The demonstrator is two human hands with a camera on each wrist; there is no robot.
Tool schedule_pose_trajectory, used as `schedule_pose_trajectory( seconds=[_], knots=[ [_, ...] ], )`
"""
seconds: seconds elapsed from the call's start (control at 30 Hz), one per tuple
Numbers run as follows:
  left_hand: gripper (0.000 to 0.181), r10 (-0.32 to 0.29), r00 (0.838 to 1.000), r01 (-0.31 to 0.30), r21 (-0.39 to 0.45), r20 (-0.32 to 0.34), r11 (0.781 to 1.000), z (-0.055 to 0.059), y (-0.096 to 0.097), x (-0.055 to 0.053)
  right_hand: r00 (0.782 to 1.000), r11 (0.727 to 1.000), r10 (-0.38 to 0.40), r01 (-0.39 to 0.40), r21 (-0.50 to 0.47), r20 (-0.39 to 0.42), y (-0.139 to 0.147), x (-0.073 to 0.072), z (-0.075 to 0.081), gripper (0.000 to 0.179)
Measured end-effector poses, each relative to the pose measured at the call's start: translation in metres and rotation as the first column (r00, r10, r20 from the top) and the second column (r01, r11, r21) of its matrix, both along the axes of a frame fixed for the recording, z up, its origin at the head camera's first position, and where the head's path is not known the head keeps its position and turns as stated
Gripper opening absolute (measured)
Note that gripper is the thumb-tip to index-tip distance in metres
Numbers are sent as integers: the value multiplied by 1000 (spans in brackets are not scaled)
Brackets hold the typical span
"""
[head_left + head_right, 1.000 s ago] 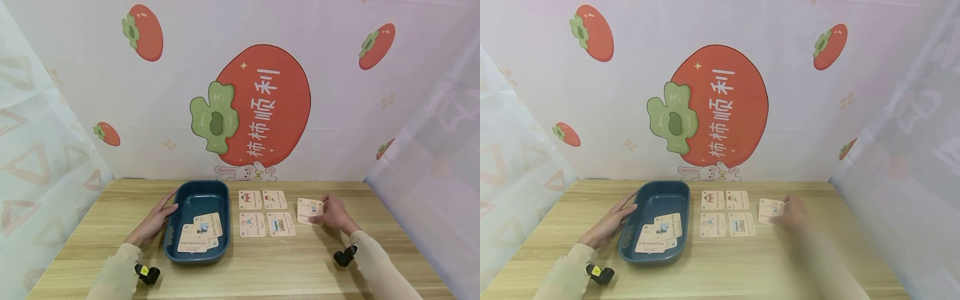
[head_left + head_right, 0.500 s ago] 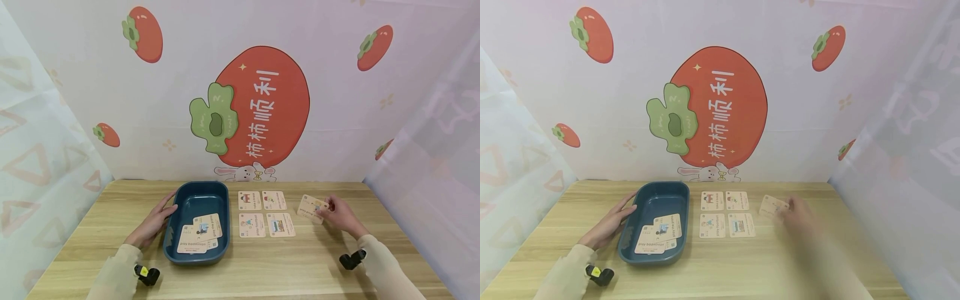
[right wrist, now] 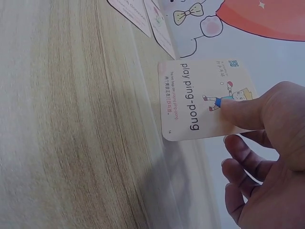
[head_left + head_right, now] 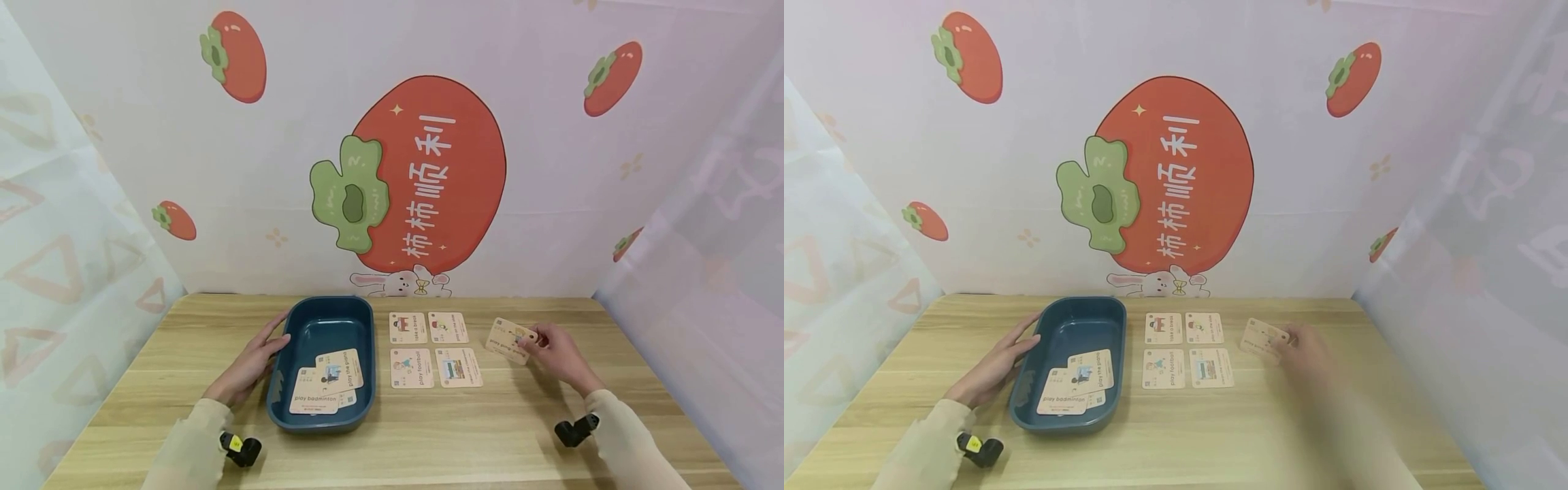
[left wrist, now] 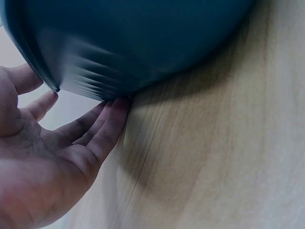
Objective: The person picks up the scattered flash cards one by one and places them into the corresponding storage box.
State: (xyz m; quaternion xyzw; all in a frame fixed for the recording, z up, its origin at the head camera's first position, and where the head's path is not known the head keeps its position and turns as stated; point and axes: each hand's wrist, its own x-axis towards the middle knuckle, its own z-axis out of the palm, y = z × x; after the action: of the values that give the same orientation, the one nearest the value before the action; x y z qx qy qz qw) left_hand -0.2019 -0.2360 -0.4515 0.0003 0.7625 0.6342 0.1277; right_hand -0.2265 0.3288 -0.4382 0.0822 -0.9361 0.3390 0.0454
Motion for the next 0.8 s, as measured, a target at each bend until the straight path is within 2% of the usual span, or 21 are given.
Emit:
schedule_pose_trajectory(
  seconds=[0.1,0.4,0.63,0.8],
  knots=[
    [66,2,1000,-2,-3,4,1000,0,0,0,1000,1000,-2,2,-4,-8,-2,2,2,14],
    [66,-2,1000,2,2,5,1000,0,0,1,1000,1000,-11,11,-20,-4,-12,9,21,27],
    [66,0,1000,0,0,8,1000,0,0,0,999,999,3,-5,-47,-34,-13,6,27,38],
    [65,-1,1000,1,0,9,1000,1,0,1,997,999,28,-31,-45,-67,-19,5,35,33]
  ],
)
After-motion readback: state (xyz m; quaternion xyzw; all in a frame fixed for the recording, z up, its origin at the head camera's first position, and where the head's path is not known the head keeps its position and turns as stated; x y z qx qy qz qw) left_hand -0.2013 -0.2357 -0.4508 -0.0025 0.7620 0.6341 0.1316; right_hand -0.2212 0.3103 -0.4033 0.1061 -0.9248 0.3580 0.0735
